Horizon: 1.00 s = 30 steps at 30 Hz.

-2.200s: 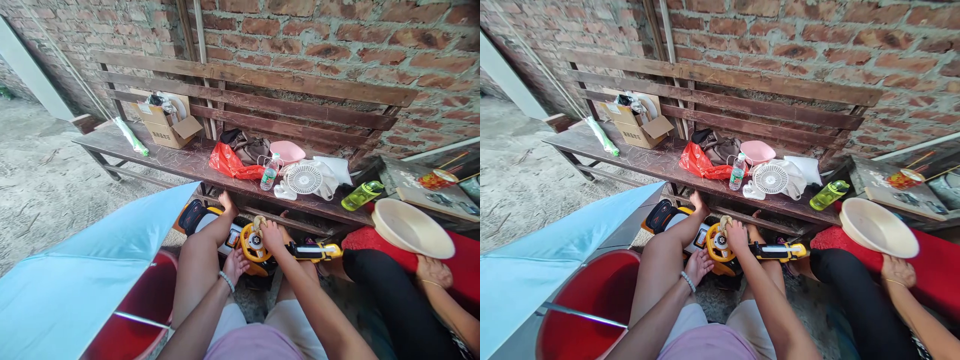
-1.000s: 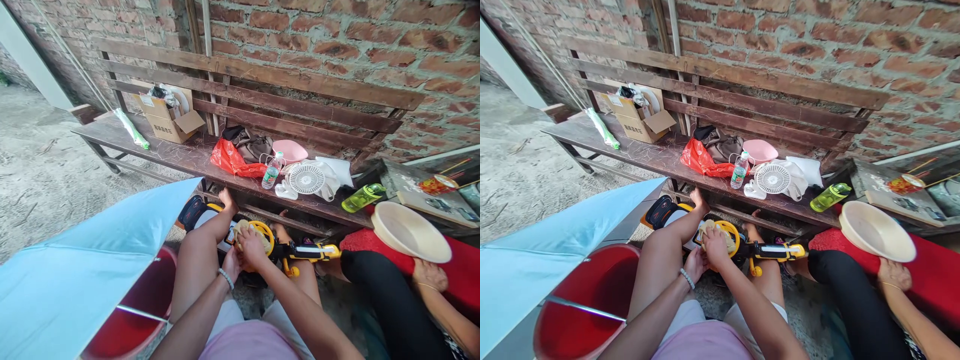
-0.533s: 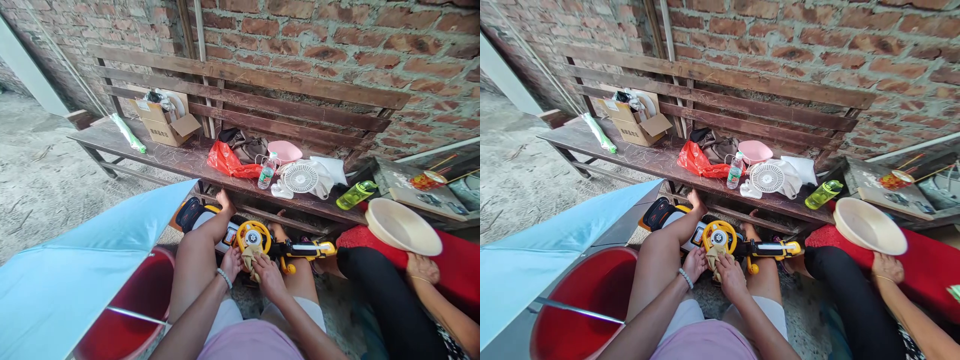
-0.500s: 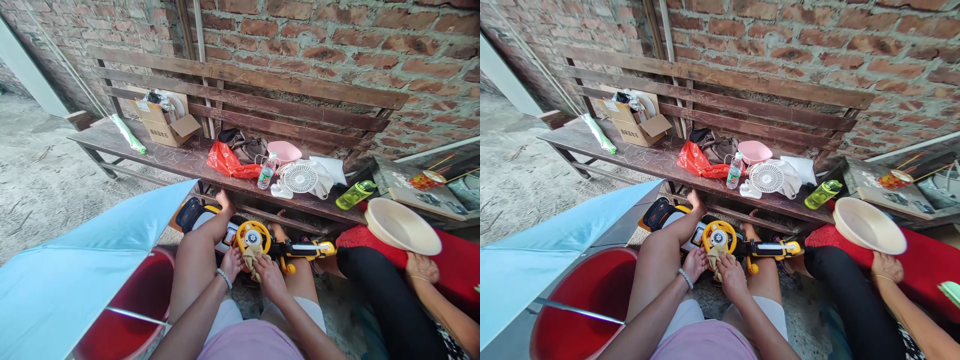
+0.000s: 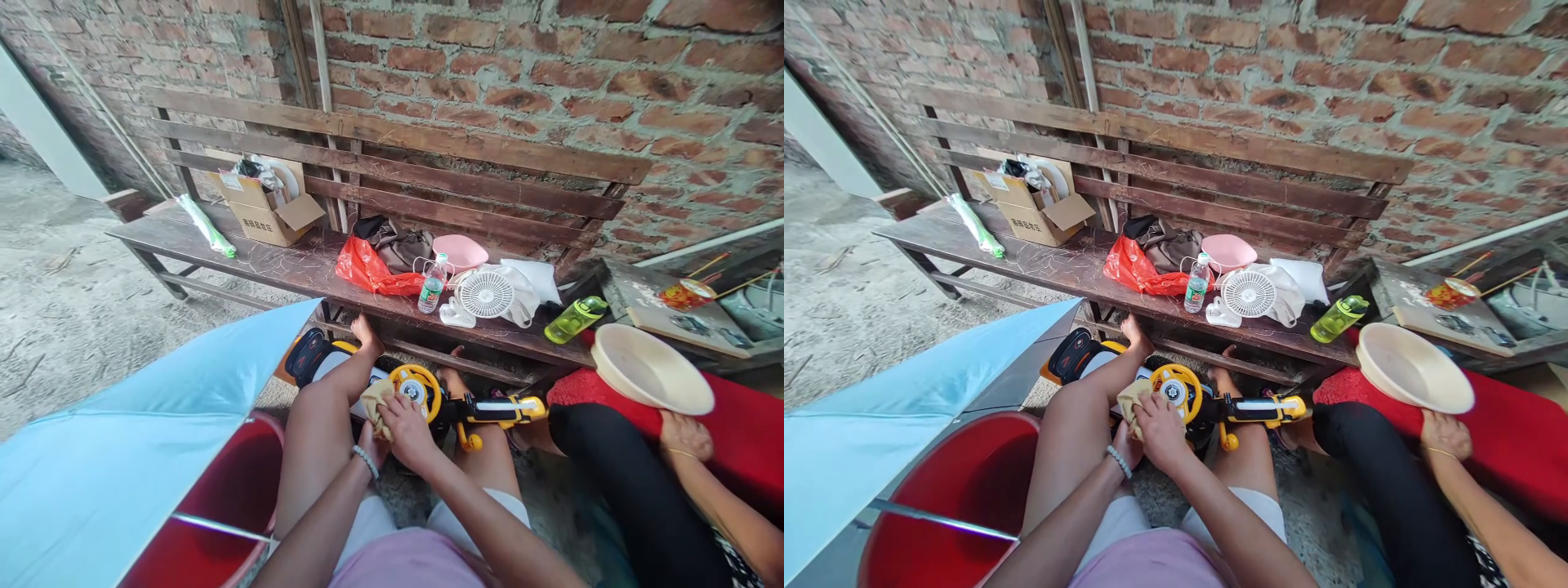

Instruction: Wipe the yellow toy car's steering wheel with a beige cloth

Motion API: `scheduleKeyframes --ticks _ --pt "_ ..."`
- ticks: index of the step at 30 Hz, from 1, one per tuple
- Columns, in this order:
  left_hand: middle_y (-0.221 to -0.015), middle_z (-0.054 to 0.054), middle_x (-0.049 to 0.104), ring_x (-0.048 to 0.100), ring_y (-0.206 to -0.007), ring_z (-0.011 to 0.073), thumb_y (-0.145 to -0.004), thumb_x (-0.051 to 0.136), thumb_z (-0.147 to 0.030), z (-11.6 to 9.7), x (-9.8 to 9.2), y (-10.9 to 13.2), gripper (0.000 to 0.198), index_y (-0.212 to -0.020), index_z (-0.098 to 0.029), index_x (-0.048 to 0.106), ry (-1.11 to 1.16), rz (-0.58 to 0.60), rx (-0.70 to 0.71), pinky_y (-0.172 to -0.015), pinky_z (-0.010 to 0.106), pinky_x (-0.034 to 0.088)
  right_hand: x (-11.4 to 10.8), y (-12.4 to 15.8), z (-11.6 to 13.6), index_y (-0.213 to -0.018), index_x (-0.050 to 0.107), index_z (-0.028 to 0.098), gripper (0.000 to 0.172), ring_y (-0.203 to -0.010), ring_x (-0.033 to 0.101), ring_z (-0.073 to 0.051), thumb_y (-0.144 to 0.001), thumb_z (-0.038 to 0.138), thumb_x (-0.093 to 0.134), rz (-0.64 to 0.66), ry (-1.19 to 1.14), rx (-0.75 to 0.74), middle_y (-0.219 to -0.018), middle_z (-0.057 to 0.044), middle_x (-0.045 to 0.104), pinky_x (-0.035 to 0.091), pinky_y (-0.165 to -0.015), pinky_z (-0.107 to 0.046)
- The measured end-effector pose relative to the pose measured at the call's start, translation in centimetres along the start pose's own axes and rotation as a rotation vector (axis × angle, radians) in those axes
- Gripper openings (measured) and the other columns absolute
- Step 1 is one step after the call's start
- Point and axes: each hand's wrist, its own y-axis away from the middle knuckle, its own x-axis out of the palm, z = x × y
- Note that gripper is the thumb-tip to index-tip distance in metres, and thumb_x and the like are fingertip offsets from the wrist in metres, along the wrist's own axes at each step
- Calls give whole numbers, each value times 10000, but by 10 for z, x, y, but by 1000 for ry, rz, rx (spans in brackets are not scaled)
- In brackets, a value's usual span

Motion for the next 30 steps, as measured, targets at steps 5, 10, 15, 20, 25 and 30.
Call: scheduleKeyframes --ticks 5,10,15,20,25,30 --pt "-1113 145 778 760 -979 309 -1091 404 -430 -6 2 4 484 -1485 -199 561 39 -165 -63 -865 428 598 11 -36 -8 -1381 693 142 406 -1401 516 -326 -1018 157 510 96 85 -108 -1565 -164 608 450 -1106 -457" --pt "-965 119 758 717 -856 277 -1128 336 -475 -10 1 2 485 -1387 -160 599 -42 -148 -52 -842 398 539 3 -55 -30 -1363 700 170 380 -1313 549 -304 -1010 195 562 99 93 -169 -1486 -157 643 464 -1058 -427" --pt "-959 105 751 707 -817 253 -1119 330 -476 -10 -4 0 484 -1379 -171 601 -82 -122 -58 -786 362 531 -4 -70 -43 -1387 683 202 380 -1289 554 -289 -1027 204 562 46 112 -116 -1472 -121 652 453 -1044 -402" --pt "-1023 109 765 719 -787 216 -1107 336 -467 -12 -4 1 477 -1396 -181 585 -73 -75 -78 -698 306 532 -16 -69 -72 -1387 674 211 376 -1322 526 -290 -1065 194 482 -21 175 68 -1505 -125 631 455 -1036 -396" --pt "-1031 119 760 727 -807 217 -1101 352 -466 -12 -5 -3 486 -1407 -164 581 -84 -90 -65 -715 304 539 -25 -36 -104 -1418 648 216 414 -1314 525 -305 -1068 171 432 -22 242 275 -1561 -136 593 470 -1045 -433" --pt "-1111 131 768 735 -846 229 -1084 380 -487 -9 -10 -10 498 -1442 -194 563 -75 -103 -71 -724 316 542 -2 11 -87 -1396 665 210 434 -1283 569 -319 -1026 122 455 6 271 354 -1529 -173 609 500 -1019 -454"
